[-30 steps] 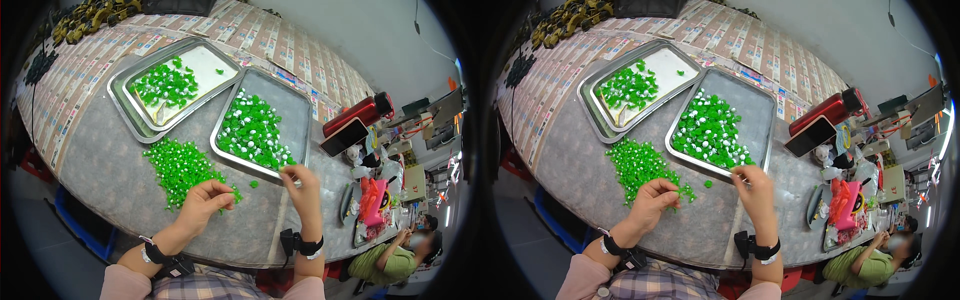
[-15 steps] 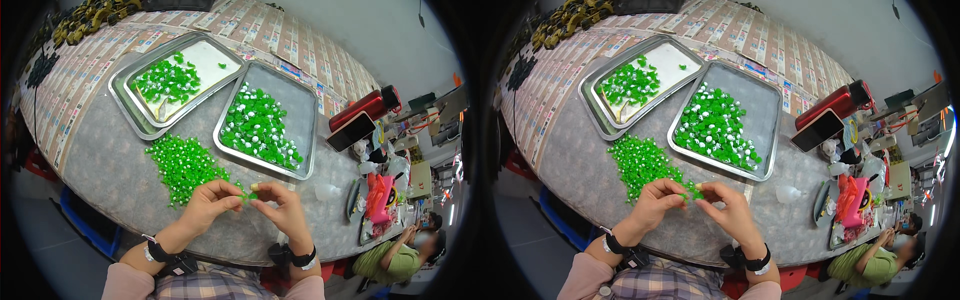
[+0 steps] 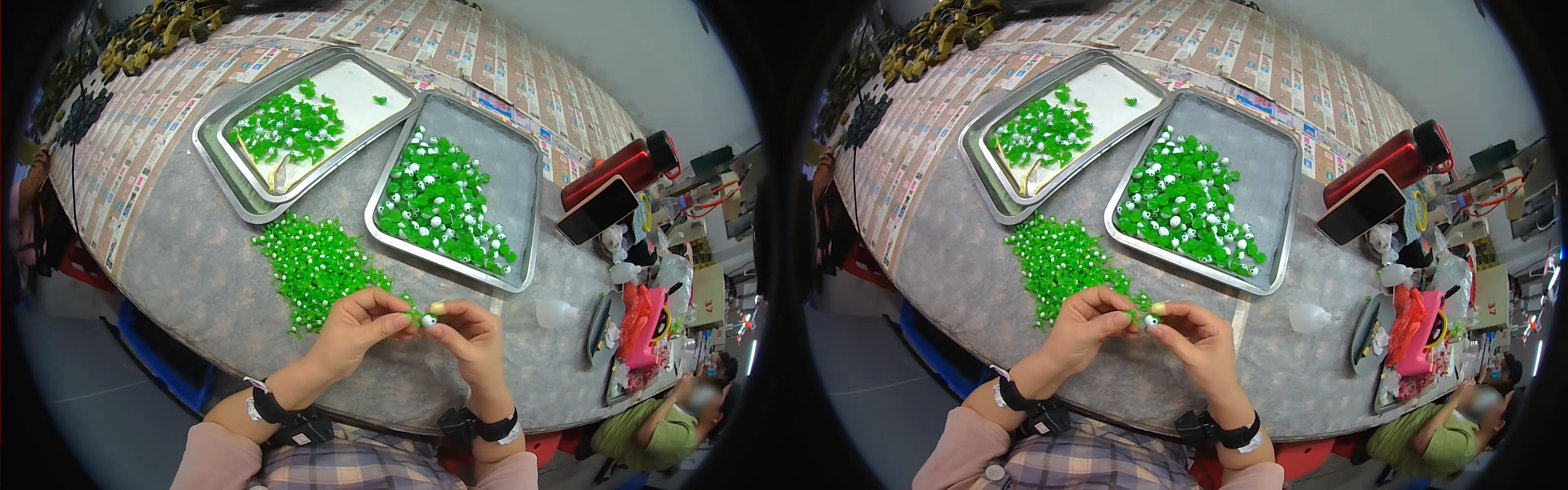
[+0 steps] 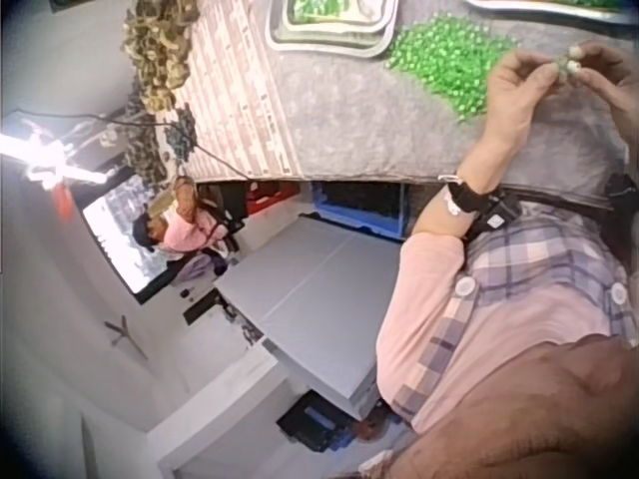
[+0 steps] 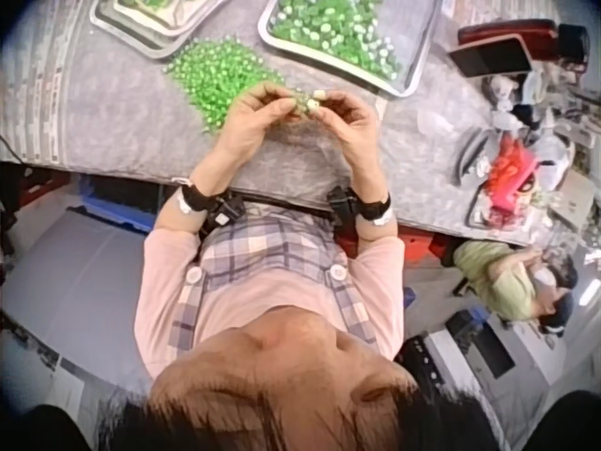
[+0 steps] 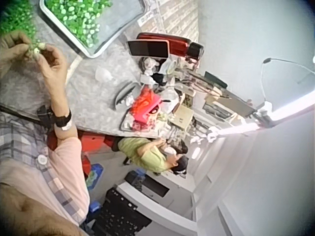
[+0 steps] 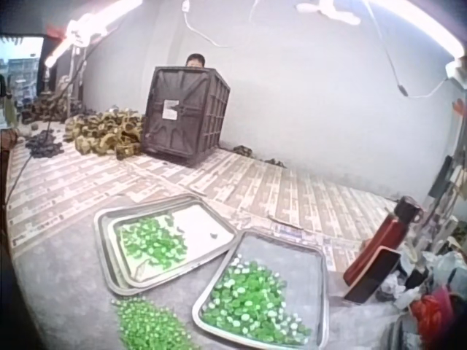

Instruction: The person assembles small green plastic components by applying a drop of liquid from a squeeze bottle and attaching a white bead to each piece. The finished units are placed into a metal tray on the table. The process is repetitive and performed one at a time.

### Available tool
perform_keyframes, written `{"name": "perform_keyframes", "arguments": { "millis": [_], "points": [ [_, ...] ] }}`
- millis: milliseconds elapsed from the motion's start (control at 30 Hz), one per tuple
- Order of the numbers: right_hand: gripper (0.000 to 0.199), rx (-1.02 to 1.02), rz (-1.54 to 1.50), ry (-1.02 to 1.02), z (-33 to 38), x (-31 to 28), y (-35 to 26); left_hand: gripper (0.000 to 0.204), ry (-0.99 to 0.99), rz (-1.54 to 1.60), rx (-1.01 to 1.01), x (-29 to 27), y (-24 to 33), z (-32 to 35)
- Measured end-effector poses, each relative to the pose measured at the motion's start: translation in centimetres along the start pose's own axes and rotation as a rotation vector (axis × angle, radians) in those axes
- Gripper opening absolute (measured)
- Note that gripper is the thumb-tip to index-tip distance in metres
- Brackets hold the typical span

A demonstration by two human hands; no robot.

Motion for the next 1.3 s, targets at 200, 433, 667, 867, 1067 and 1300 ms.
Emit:
{"name": "perform_keyframes", "arguments": {
  "millis": [200, 433, 667, 867, 1067, 1300],
  "points": [
    [0.020, -0.069, 0.010, 0.056, 0.0, 0.1, -0.8, 0.010, 0.056, -0.049, 0.002, -0.2, -0.2, 0.0],
    [0.018, -0.093, 0.099, 0.035, 0.0, 0.5, -0.8, 0.008, 0.092, -0.193, 0.057, 0.1, 0.2, 0.1],
    [0.024, 0.128, -0.145, -0.007, -0.1, 0.1, 0.4, 0.008, 0.163, -0.714, 0.328, 1.3, 1.9, 1.1],
    [0.024, 0.164, -0.051, -0.101, 0.0, -0.5, 1.0, 0.010, 0.173, -1.033, 0.575, 2.4, 2.5, 1.7],
    [0.023, 0.188, -0.054, -0.098, -0.4, -0.2, 1.3, 0.009, 0.200, -0.951, 0.424, 1.7, 2.2, 1.3],
    [0.015, -0.122, 0.363, 0.021, -1.8, -1.2, -0.8, 0.018, 0.330, -0.108, 0.368, -2.6, 9.0, -0.2]
  ]
}}
Point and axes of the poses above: each hand's wrist, its own z-axis away from the middle knuckle, its own x-axis out of the palm, y = z × x, the point moved 6 cm from there along -z, towards the middle knuckle, and after that the axes turned 11 degrees about -x, right-handed, at the moved point
